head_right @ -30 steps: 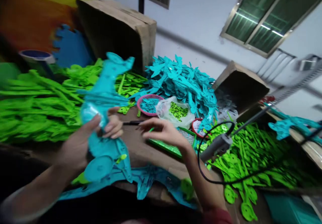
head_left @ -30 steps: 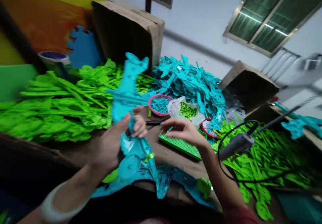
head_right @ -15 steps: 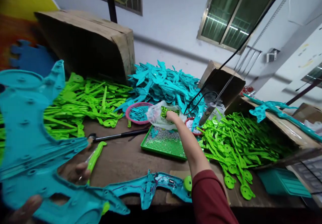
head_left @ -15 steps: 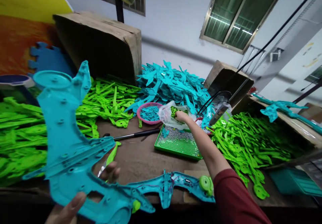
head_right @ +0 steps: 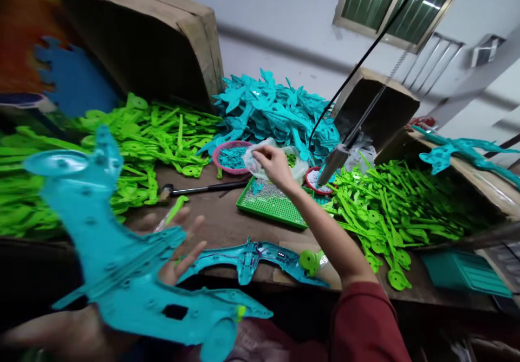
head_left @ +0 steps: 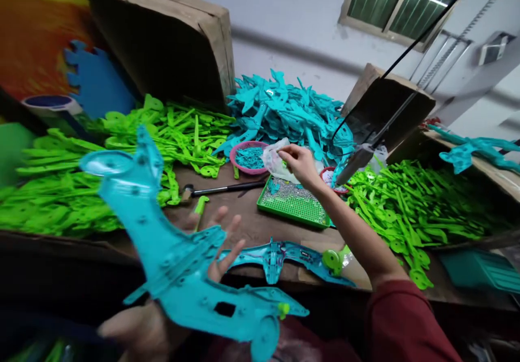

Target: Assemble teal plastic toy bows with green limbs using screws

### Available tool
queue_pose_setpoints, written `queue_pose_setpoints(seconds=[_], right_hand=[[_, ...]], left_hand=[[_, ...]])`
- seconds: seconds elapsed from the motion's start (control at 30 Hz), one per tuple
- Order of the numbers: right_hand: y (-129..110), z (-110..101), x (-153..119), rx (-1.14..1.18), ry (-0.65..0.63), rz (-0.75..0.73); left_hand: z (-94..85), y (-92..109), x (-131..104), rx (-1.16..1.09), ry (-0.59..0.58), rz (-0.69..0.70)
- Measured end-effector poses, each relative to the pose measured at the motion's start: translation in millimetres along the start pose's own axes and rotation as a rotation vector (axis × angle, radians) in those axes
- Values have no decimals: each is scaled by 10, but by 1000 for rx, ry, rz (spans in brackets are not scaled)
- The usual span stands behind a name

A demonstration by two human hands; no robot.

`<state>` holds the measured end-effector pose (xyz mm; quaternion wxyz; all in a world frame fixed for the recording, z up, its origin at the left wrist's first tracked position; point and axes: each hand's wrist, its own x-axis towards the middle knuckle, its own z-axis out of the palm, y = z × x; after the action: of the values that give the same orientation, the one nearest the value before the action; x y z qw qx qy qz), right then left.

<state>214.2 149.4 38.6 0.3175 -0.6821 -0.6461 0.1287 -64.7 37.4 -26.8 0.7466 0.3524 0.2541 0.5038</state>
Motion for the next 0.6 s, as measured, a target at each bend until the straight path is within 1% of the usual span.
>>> queue_pose_setpoints(seconds=[0.03, 0.1, 0.13, 0.17, 0.2, 0.27, 0.3, 0.37, 0.47, 0.53, 0.6], right_hand=[[-142, -11, -213, 98, -2, -58], [-379, -48, -665, 470, 6, -236], [-459, -75, -876, 588, 35, -290], [-510, -106, -1059, 675, 61, -327], [-536, -142, -1204, 713, 96, -345], [-531, -217, -1369, 711, 169, -351], [-515, -252, -1395, 691, 215, -351], [-478, -315, -1364, 646, 316, -358], [-431, -405, -1230, 609, 433, -394], [-382, -478, -1148, 592, 467, -416], [-304, -561, -1093, 583, 488, -397]], left_hand=[[137, -61, -56, -27, -9, 18], [380, -174, -135, -113, -56, 14], [475, -223, -160, -152, -94, -5], [550, -269, -179, -182, -132, -23], [606, -311, -195, -200, -166, -34], [674, -391, -222, -225, -219, -25], [698, -429, -229, -235, -240, -12], [745, -487, -218, -262, -301, 7], [830, -480, -128, -311, -374, -5], [862, -399, -48, -321, -347, -17], [834, -277, 17, -289, -272, -17]])
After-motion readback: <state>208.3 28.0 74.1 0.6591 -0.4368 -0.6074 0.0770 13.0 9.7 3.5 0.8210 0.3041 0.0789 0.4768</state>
